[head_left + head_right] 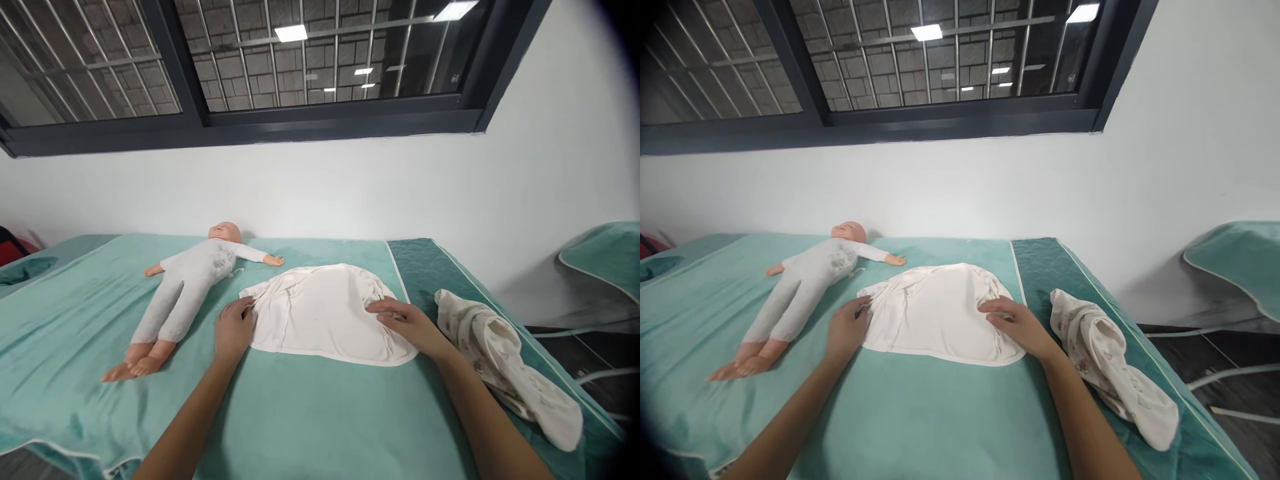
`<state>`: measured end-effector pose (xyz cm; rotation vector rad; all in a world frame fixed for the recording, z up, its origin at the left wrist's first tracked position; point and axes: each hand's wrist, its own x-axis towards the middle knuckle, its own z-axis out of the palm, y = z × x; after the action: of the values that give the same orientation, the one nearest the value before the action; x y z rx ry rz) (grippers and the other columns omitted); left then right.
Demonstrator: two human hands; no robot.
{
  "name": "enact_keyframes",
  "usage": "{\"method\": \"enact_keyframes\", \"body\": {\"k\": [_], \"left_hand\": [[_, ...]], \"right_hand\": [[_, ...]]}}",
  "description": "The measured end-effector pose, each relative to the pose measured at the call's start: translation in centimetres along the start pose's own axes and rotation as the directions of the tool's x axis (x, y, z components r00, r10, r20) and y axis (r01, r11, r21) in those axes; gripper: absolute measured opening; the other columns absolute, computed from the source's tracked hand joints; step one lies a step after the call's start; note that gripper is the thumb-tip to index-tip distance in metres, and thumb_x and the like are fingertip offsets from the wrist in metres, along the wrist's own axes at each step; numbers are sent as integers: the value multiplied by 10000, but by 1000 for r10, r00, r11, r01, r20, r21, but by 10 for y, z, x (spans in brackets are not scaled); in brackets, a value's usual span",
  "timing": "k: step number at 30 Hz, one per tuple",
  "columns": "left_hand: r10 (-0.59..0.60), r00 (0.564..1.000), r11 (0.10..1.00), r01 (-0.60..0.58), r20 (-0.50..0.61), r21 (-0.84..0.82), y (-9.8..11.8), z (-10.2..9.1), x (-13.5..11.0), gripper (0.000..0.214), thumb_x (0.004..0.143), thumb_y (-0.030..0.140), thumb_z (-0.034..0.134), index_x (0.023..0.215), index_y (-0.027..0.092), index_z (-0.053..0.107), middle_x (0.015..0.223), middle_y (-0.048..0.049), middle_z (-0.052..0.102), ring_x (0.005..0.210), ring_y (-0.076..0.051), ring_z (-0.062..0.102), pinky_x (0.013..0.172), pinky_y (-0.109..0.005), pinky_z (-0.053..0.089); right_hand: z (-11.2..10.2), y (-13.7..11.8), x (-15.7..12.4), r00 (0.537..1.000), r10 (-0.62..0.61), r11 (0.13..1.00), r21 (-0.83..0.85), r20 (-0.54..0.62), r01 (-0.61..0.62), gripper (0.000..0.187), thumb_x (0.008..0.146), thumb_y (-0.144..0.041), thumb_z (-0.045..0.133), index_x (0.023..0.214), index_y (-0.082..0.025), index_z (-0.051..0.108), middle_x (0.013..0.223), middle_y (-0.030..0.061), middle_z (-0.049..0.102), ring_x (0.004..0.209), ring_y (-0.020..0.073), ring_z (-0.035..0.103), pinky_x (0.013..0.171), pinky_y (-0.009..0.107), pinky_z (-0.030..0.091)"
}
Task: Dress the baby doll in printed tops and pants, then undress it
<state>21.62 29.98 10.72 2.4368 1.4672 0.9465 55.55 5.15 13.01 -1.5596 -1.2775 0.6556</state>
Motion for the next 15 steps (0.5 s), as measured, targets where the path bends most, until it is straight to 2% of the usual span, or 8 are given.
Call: {"method": "enact_keyframes", "body": {"k": [2, 3, 5, 7, 9, 11, 13, 15], "left_hand": [[-1, 1000, 1000, 1, 3, -2, -1, 1, 0, 344, 851, 217, 419, 1073, 220, 682, 1164, -31, 703, 1110, -249, 600, 980, -380, 446], [-1, 1000, 1000, 1, 3, -3, -2, 1, 0, 345, 848, 214, 422, 1074, 220, 682, 1165, -30, 703, 1110, -249, 600, 977, -381, 447], [5, 1000, 1000, -5, -2, -5, -4, 2, 0, 341, 842, 209, 427, 1064, 221, 685, 1159, -26, 705, 1103, -247, 603, 978, -383, 447], [15, 1000, 1000, -15, -9, -10, -5, 3, 1, 332, 839, 206, 429, 1046, 220, 688, 1152, -23, 708, 1100, -242, 607, 982, -380, 447], [17, 1000, 1000, -17, -15, -17, -6, 4, 1, 328, 840, 206, 427, 1035, 222, 690, 1149, -21, 710, 1103, -238, 607, 988, -376, 445], [12, 1000, 1000, -12, -16, -16, -6, 4, 2, 332, 841, 207, 425, 1039, 225, 691, 1148, -21, 710, 1107, -240, 608, 987, -375, 446], [8, 1000, 1000, -9, -14, -8, -5, 4, 2, 340, 838, 209, 427, 1052, 230, 691, 1147, -24, 711, 1103, -244, 611, 982, -378, 448], [6, 1000, 1000, -6, -7, 3, -5, 4, 2, 347, 835, 211, 429, 1062, 234, 689, 1149, -25, 712, 1101, -247, 613, 976, -382, 452]], "right_hand": [[-2, -6, -4, 999, -32, 990, 139, 34, 27, 352, 864, -488, 595, 1044, -211, 717, 1114, 92, 714, 1175, 273, 575, 1070, 426, 380], [-3, -6, -4, 999, -30, 976, 216, -19, 33, 341, 874, -485, 588, 1042, -213, 708, 1071, 91, 726, 1141, 270, 595, 1047, 421, 401], [-8, 0, -3, 978, 25, 952, 305, -205, 39, 331, 871, -487, 592, 1040, -214, 675, 1033, 87, 728, 1061, 257, 629, 972, 394, 452], [-14, 11, 0, 917, 93, 979, 201, -388, -14, 362, 831, -512, 624, 1023, -206, 652, 1027, 87, 711, 988, 252, 638, 898, 376, 476], [-20, 22, 1, 881, 128, 985, -44, -455, -166, 426, 768, -547, 664, 1005, -193, 645, 984, 83, 695, 900, 251, 633, 840, 377, 480], [-27, 31, -2, 908, 176, 924, -254, -381, -286, 503, 705, -569, 703, 1028, -188, 643, 971, 79, 684, 855, 251, 623, 802, 374, 482], [-31, 36, -6, 951, 205, 903, -331, -230, -275, 616, 665, -549, 741, 1151, -191, 614, 1084, 86, 667, 939, 261, 620, 831, 359, 485], [-33, 38, -9, 972, 188, 919, -324, -141, -225, 720, 634, -490, 772, 1257, -199, 562, 1187, 86, 634, 1031, 263, 604, 872, 337, 483]]}}
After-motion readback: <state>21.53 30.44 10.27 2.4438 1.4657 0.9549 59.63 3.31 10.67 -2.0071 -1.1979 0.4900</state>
